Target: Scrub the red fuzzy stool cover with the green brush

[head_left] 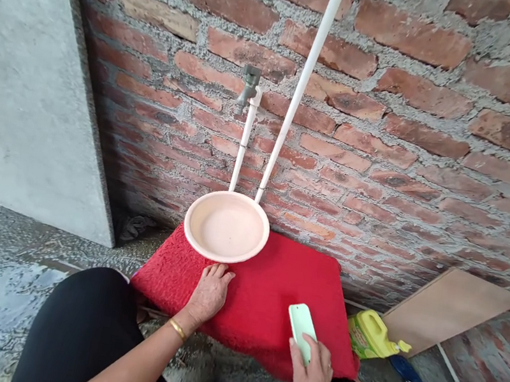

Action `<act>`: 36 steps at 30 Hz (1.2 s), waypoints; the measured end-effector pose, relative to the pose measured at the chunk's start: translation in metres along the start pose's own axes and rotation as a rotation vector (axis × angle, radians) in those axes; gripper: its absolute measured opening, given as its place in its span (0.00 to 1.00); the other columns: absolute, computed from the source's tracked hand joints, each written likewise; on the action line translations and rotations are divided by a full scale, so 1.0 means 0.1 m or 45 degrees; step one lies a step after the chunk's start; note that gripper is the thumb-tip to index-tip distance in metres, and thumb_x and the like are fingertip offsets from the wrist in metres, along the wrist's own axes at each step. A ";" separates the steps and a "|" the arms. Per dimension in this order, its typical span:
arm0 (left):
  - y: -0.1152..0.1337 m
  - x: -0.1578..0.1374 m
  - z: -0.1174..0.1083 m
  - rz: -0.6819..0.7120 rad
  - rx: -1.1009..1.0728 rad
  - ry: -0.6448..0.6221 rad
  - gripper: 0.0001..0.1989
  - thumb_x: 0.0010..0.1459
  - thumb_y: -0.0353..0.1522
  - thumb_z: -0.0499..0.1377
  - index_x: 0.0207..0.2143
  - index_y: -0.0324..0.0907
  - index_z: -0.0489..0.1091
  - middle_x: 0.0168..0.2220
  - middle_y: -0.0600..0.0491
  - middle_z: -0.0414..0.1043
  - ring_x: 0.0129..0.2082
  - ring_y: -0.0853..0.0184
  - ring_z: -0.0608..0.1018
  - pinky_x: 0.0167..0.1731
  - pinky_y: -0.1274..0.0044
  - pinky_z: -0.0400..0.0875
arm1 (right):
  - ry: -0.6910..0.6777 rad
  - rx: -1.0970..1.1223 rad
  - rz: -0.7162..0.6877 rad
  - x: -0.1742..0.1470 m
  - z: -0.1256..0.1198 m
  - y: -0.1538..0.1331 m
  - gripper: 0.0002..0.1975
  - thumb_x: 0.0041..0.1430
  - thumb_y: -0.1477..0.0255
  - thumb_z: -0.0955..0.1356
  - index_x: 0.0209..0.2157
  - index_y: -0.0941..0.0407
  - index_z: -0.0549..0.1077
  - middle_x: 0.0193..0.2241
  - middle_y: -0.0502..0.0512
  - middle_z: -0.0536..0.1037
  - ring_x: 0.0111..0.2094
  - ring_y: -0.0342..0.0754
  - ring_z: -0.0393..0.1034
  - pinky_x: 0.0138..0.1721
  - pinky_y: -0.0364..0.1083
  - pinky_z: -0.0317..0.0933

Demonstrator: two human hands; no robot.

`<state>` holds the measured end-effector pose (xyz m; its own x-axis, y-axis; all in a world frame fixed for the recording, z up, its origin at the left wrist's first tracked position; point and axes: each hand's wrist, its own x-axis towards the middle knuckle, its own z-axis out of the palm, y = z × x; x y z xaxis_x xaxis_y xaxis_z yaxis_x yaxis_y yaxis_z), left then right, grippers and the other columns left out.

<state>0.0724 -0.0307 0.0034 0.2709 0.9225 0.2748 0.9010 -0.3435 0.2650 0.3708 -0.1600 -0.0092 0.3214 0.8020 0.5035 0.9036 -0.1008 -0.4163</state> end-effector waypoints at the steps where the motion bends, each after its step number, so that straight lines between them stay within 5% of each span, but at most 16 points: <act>1: 0.00 0.00 0.00 0.000 0.000 0.000 0.21 0.60 0.23 0.51 0.51 0.45 0.72 0.52 0.45 0.68 0.51 0.57 0.68 0.53 0.64 0.61 | 0.017 0.015 0.031 0.02 -0.01 0.04 0.32 0.58 0.41 0.61 0.42 0.54 0.76 0.40 0.61 0.74 0.42 0.58 0.70 0.41 0.54 0.62; 6: 0.00 0.00 -0.02 0.012 0.014 0.003 0.21 0.60 0.23 0.51 0.51 0.45 0.73 0.52 0.45 0.68 0.51 0.57 0.69 0.52 0.64 0.62 | -0.007 0.094 0.023 0.02 0.04 -0.18 0.28 0.58 0.42 0.63 0.42 0.52 0.76 0.39 0.58 0.75 0.41 0.56 0.70 0.42 0.53 0.62; 13: 0.01 0.00 -0.06 0.026 0.031 0.005 0.20 0.61 0.23 0.50 0.51 0.43 0.73 0.51 0.44 0.68 0.50 0.56 0.69 0.52 0.64 0.62 | -0.219 0.059 -0.302 -0.05 0.26 -0.80 0.19 0.63 0.50 0.64 0.43 0.47 0.75 0.45 0.56 0.73 0.41 0.53 0.69 0.42 0.52 0.63; 17: 0.02 0.00 -0.05 0.017 0.020 -0.001 0.20 0.61 0.23 0.51 0.51 0.44 0.73 0.52 0.44 0.68 0.51 0.57 0.69 0.52 0.64 0.61 | -0.203 0.012 -0.273 0.00 0.26 -0.64 0.22 0.63 0.48 0.62 0.43 0.48 0.76 0.44 0.57 0.73 0.41 0.54 0.69 0.42 0.53 0.62; 24: 0.02 0.00 -0.02 -0.009 -0.008 -0.017 0.20 0.61 0.24 0.52 0.52 0.45 0.72 0.53 0.45 0.68 0.52 0.57 0.69 0.53 0.64 0.61 | -0.010 0.004 0.041 0.19 0.09 -0.06 0.33 0.58 0.39 0.60 0.42 0.53 0.76 0.39 0.59 0.74 0.41 0.57 0.70 0.38 0.52 0.61; 36: 0.05 0.00 -0.05 -0.019 0.010 -0.010 0.21 0.61 0.22 0.49 0.51 0.45 0.73 0.52 0.47 0.69 0.52 0.57 0.69 0.53 0.65 0.61 | -0.182 0.048 -0.391 0.14 0.45 -0.81 0.20 0.64 0.49 0.62 0.43 0.47 0.75 0.44 0.56 0.74 0.40 0.53 0.71 0.40 0.51 0.63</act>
<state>0.0749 -0.0329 0.0093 0.2599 0.9290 0.2637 0.9076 -0.3282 0.2618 0.2893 -0.1145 -0.0027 -0.0095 0.8662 0.4996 0.9400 0.1781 -0.2909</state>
